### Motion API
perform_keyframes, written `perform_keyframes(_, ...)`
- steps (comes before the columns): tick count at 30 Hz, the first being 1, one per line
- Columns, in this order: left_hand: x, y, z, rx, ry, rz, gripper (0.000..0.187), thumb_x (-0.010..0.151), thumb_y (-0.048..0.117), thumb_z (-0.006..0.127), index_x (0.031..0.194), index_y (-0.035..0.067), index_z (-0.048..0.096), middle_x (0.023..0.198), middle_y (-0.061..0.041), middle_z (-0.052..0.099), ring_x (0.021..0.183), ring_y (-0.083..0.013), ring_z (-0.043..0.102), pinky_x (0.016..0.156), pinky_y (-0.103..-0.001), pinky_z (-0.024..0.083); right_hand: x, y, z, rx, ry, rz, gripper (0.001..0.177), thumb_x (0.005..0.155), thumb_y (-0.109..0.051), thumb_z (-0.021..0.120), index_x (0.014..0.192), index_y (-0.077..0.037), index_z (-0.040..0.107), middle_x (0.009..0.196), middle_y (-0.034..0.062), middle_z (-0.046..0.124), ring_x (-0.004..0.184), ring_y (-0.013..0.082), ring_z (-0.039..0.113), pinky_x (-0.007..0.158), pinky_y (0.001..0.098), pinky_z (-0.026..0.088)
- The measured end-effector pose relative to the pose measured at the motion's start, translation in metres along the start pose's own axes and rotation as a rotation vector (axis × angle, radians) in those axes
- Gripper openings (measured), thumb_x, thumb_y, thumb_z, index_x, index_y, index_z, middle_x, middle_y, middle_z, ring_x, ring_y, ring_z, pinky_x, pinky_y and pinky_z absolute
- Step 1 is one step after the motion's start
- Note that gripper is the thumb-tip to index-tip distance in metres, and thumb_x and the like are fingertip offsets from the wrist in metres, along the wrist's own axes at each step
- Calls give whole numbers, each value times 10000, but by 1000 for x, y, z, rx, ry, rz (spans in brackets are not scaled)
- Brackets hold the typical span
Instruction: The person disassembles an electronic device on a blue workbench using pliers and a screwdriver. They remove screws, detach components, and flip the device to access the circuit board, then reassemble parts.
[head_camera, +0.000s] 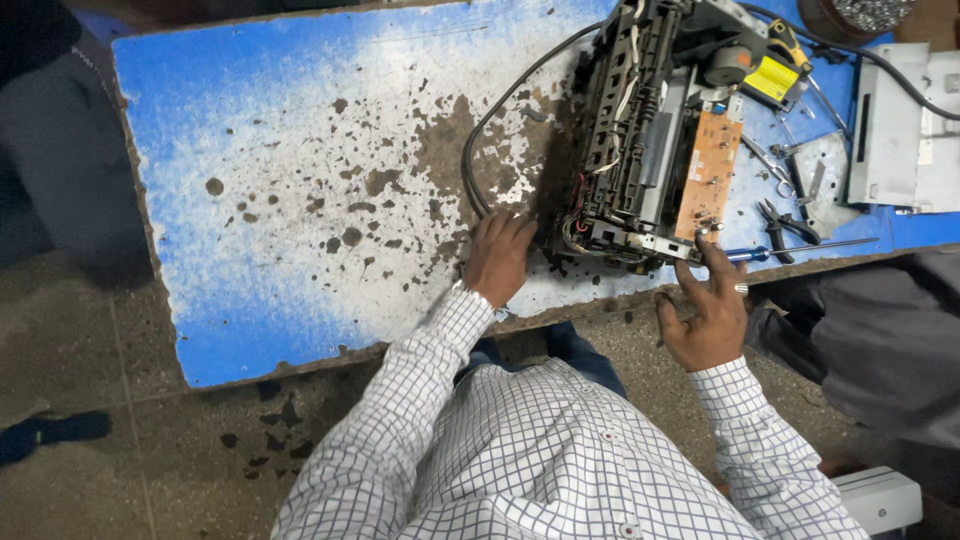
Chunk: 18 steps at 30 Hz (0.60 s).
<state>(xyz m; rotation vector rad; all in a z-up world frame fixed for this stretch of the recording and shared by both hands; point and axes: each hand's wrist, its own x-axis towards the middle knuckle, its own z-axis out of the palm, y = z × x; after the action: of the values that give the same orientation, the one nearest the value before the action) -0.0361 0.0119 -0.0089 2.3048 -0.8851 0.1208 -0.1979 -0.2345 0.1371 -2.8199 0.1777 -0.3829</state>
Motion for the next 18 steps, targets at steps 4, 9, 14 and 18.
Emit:
perform_keyframes(4, -39, 11, -14, -82, 79, -142, 421, 834, 129, 742, 1222, -17, 667, 1343, -189, 608, 1286, -357, 496, 1122, -492, 364, -2, -1, 5, -21, 16, 14, 474, 766, -101, 786, 1230, -32, 717, 1587, 184, 470, 1493, 389, 437, 1293, 607, 231)
perform_keyframes(9, -61, 20, -29, -264, 17, -269, 344, 866, 140, 743, 1186, 22, 694, 1253, -147, 661, 1209, -329, 558, 1057, -463, 435, -4, 0, 8, 1, 28, 34, 447, 781, -100, 778, 1219, -25, 728, 1593, 174, 467, 1506, 380, 424, 1299, 599, 226)
perform_keyframes(14, -55, 31, -29, -396, 81, -284, 307, 886, 132, 735, 1167, 18, 690, 1202, -149, 674, 1182, -334, 596, 1046, -433, 481, -4, -1, 8, 3, 32, 40, 441, 785, -88, 781, 1220, -31, 734, 1595, 163, 477, 1513, 373, 429, 1309, 591, 223)
perform_keyframes(18, -46, 37, -27, -445, 79, -278, 356, 889, 137, 740, 1219, 17, 680, 1216, -155, 678, 1182, -331, 603, 1061, -432, 468, -2, -1, 8, -4, 37, 35, 435, 787, -91, 787, 1214, -33, 735, 1594, 162, 482, 1511, 373, 433, 1311, 585, 230)
